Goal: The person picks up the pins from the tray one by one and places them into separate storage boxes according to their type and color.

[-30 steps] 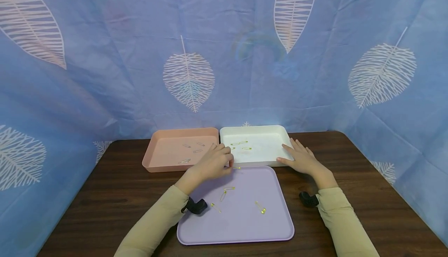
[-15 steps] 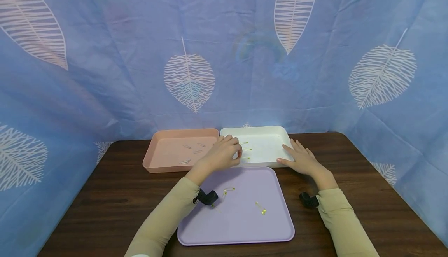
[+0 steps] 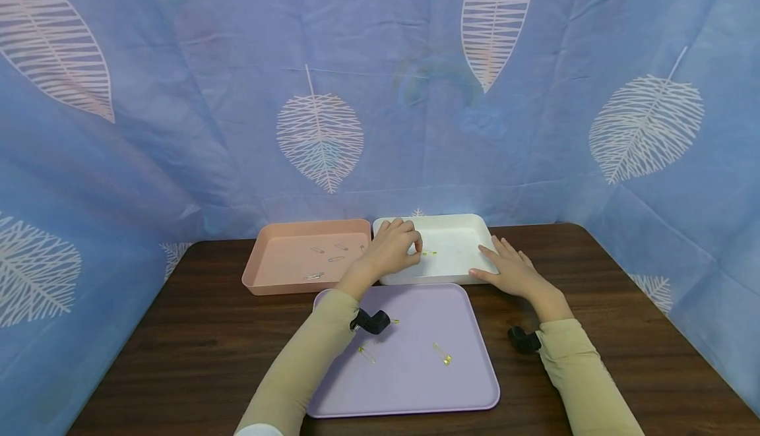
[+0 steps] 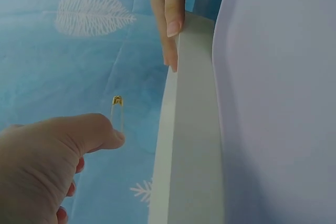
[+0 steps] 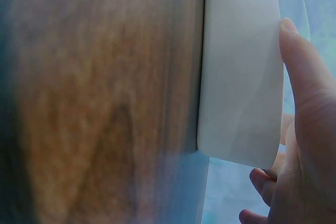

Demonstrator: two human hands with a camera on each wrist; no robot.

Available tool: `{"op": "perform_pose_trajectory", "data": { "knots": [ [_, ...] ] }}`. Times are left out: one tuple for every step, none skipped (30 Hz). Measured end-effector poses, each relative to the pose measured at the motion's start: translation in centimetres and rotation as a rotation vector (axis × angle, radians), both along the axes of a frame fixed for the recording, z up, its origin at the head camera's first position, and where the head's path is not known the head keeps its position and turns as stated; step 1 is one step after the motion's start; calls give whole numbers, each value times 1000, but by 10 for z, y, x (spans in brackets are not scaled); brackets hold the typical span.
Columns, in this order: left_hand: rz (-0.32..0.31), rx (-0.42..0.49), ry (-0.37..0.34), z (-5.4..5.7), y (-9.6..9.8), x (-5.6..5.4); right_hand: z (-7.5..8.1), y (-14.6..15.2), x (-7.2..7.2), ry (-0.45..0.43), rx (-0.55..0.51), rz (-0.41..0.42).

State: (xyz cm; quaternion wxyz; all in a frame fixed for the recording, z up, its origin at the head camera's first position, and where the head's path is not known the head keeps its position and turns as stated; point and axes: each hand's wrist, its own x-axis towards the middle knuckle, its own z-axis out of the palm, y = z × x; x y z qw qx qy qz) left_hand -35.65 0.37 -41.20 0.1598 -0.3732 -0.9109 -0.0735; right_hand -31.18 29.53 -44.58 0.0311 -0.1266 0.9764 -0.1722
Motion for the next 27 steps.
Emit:
{"op": "perform_pose_trajectory", "data": {
  "knots": [
    [6,9,-1,-1,2,-2,0,0,0,-2,1,1],
    [11,17,0,-2,4,-5,-1,1,0,-3,1,1],
    [17,29,0,-3,6,-7,-1,1,-1,-5,-2,2],
    [21,40,-1,-4,8,-9,-1,1,-1,-6,-6,2],
    [26,52,-7,-5,9,-12,-2,1,-1,-6,-9,2],
    [32,61,-12,-6,11,-14,-1,1,0,-5,-11,2],
    [39,70,-16,-7,13,-16,-1,1,0,-4,-12,2],
    [48,76,-19,-8,15,-18,-1,1,0,-3,-11,1],
    [56,80,-24,-9,16,-20,-1,1,0,-3,-10,0],
    [65,82,-29,-10,18,-21,0,0,0,-2,-7,0],
    [75,81,-35,-10,20,-23,0,0,0,-3,-7,-1],
    [85,78,-41,-11,22,-25,0,0,0,-5,-5,-2],
    [92,78,-48,-12,24,-26,1,0,0,-6,-3,-2],
    [101,81,-60,-12,26,-27,1,-1,0,-7,1,-2],
    [109,81,-70,-13,27,-29,1,-1,0,-8,1,-3],
    [118,80,-76,-13,29,-30,1,-1,0,-9,3,-2],
    [126,77,-84,-14,31,-32,2,-2,0,-9,5,-2],
    [135,75,-93,-14,33,-33,2,-2,0,-7,9,-2],
    [144,73,-100,-15,34,-34,2,-2,-1,-6,10,-3],
    [151,68,-105,-16,36,-36,1,-2,-1,-6,11,-3],
    [156,64,-109,-16,37,-37,1,-2,-1,-6,11,-4],
    [160,61,-115,-16,39,-38,1,-2,-1,-7,13,-4],
    [165,60,-123,-17,41,-39,0,-2,-2,-7,14,-6],
    [170,60,-130,-17,42,-40,0,-1,-2,-8,14,-6],
    [175,62,-136,-17,44,-41,0,-1,-2,-9,13,-5],
    [180,64,-141,-16,45,-42,-1,-1,-2,-8,13,-5],
    [186,67,-148,-16,47,-42,-1,0,-2,-7,15,-4]
  ]
}}
